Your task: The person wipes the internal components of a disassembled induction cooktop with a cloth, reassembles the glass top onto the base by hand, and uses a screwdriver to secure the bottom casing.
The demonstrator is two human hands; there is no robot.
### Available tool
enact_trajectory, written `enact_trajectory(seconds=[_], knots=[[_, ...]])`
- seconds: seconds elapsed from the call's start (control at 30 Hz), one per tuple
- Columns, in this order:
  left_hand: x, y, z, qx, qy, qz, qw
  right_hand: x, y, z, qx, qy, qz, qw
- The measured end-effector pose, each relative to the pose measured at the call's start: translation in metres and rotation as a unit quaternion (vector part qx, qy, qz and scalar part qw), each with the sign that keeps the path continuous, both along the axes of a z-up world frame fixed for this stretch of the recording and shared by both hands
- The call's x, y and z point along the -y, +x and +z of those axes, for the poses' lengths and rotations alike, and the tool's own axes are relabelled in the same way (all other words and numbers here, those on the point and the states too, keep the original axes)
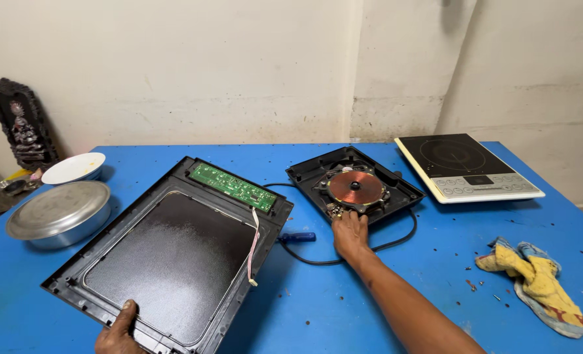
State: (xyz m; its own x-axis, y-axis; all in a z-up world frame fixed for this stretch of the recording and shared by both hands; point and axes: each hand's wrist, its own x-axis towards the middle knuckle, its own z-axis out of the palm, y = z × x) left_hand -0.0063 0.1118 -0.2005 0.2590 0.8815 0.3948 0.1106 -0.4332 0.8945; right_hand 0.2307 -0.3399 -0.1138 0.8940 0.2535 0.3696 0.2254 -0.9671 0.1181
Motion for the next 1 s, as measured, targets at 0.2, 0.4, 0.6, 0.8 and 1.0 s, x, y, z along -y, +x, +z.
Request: enact_trajectory(seconds=[0.2,0.4,0.6,0.8,1.0], knots=[[0.006,-0.012,0.017,0.110,-0.105,-0.047,0.987,0.014,-0.005,-0.001,0.027,0.059,0.061,0.996],[0.022,-0.011,0.051,0.192,-0.236,-0.059,0.951,0.050,-0.028,0.036,0.030,0.041,0.111,0.993],[0.047,-0.013,0.084,0.252,-0.233,-0.073,0.936,0.113,-0.030,0.092,-0.033,0.242,0.163,0.956],[0.061,-0.019,0.096,0.315,-0.285,-0.125,0.897,0.147,-0.037,0.126,-0.194,0.398,0.132,0.887],[0.047,-0.015,0.072,0.214,-0.183,-0.094,0.955,0.173,-0.036,0.165,-0.193,0.422,0.169,0.870]])
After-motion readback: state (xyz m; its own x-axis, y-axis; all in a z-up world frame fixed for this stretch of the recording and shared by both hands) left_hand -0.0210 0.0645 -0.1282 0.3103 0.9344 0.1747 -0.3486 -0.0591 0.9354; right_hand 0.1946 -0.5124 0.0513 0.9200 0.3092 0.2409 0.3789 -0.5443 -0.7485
